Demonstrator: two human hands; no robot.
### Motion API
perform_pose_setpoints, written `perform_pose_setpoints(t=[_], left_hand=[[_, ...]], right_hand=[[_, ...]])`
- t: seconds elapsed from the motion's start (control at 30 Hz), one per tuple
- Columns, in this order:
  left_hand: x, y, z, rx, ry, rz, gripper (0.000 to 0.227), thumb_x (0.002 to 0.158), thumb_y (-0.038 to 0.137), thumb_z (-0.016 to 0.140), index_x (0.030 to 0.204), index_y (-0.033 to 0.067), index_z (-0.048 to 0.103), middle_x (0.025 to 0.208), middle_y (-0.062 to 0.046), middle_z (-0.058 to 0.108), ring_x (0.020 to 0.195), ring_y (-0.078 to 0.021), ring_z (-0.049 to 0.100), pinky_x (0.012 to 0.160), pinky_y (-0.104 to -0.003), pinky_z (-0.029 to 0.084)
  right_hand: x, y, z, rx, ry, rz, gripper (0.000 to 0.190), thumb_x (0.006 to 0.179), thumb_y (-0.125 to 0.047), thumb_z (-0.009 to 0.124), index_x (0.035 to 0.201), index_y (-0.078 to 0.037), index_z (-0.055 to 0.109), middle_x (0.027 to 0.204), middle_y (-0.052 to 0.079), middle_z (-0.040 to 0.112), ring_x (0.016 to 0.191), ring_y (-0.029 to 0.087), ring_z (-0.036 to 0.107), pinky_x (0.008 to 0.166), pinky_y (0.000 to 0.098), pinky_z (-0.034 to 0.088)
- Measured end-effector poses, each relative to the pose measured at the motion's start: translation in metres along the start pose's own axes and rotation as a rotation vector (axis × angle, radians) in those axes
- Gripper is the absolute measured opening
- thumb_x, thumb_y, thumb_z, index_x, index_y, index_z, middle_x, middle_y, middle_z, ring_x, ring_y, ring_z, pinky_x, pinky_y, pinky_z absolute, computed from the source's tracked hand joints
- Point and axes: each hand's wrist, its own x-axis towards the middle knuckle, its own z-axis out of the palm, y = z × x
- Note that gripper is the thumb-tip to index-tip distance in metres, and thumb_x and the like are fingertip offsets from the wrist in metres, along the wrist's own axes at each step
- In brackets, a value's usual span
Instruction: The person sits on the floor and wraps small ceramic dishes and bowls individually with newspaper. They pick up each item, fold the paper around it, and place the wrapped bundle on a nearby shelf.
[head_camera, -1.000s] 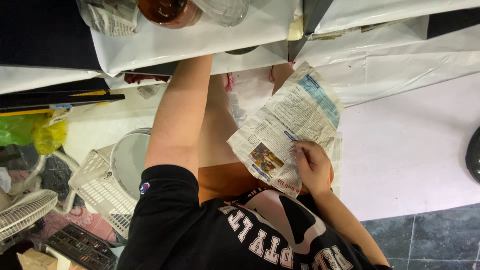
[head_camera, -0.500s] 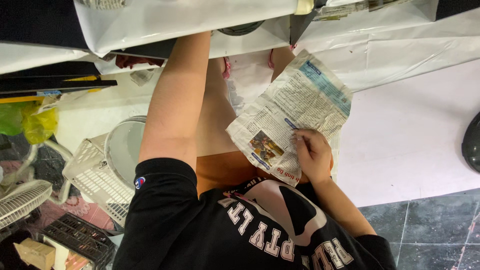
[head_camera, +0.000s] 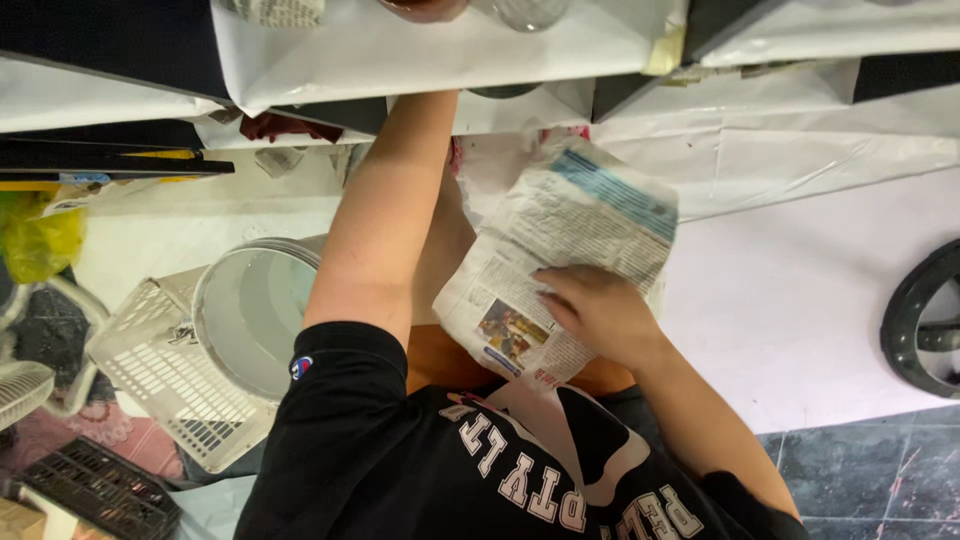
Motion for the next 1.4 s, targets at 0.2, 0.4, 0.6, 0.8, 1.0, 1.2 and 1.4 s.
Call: perform_pose_setpoints(t=[0.2,0.4,0.6,0.8,1.0,1.2,1.4], left_hand=[[-0.052,0.026,-0.028,-0.057,-0.02,0.166,0.061,0.094,0.041,0.068,0.138,0.002,0.053,0.144,-0.023,0.047,0.134,-0.0411,0.042,0.115,-0.06,0.031],[-0.186,0.063,-0.069,-0.156,0.184,0.132,0.051,0.099,0.036,0.069,0.14,0.0106,0.055,0.155,-0.021,0.046,0.144,-0.0426,0.039,0.122,-0.058,0.029],[-0.247,0.06,-0.093,-0.094,-0.321,0.232,0.078,0.087,0.045,0.075,0.152,0.0148,0.043,0.162,-0.028,0.034,0.152,-0.0532,0.022,0.123,-0.062,0.017],[-0.28,0.038,-0.131,0.038,-0.767,0.047,0.088,0.092,0.055,0.065,0.161,0.0164,0.026,0.164,-0.026,0.022,0.152,-0.0472,0.021,0.119,-0.064,0.014],[-0.28,0.034,-0.163,-0.027,-0.74,-0.047,0.072,0.102,0.052,0.047,0.157,0.0067,0.041,0.151,-0.027,0.052,0.125,-0.0446,0.05,0.109,-0.059,0.039],[-0.265,0.06,-0.203,0.355,-0.428,0.48,0.053,0.085,0.05,0.059,0.117,0.0075,0.06,0.112,-0.017,0.071,0.107,-0.0329,0.069,0.09,-0.052,0.05],[-0.145,0.035,-0.177,0.169,-0.625,-0.039,0.077,0.09,0.064,0.062,0.146,0.0118,0.053,0.091,-0.011,0.076,0.079,-0.028,0.073,0.075,-0.04,0.058]], right_hand=[[0.028,0.03,0.021,0.295,-0.091,-0.057,0.029,0.094,-0.021,0.069,0.121,-0.01,0.069,0.107,0.007,0.074,0.091,0.022,0.073,0.078,0.033,0.06],[0.072,0.094,0.029,0.809,0.102,0.329,0.024,0.103,-0.021,0.065,0.12,-0.004,0.068,0.094,0.007,0.07,0.084,0.015,0.067,0.077,0.0278,0.057],[0.151,0.113,0.019,0.967,0.491,0.43,0.02,0.104,-0.014,0.061,0.121,-0.002,0.062,0.096,0.006,0.071,0.078,0.012,0.063,0.07,0.0257,0.052],[0.159,0.06,0.033,0.742,0.235,0.214,0.028,0.099,-0.008,0.065,0.126,-0.004,0.065,0.109,0.008,0.07,0.097,0.015,0.065,0.084,0.0276,0.053],[0.14,0.031,0.036,0.329,0.169,0.117,0.031,0.096,-0.009,0.067,0.127,-0.003,0.066,0.122,0.013,0.071,0.109,0.021,0.07,0.089,0.032,0.056],[0.146,0.032,0.024,0.198,0.155,0.094,0.04,0.093,-0.016,0.071,0.129,-0.001,0.065,0.113,0.014,0.072,0.099,0.021,0.07,0.087,0.0321,0.055],[0.185,0.111,0.024,0.539,0.489,0.301,0.032,0.107,-0.021,0.061,0.131,0.001,0.062,0.108,0.014,0.074,0.085,0.02,0.074,0.068,0.0304,0.057]])
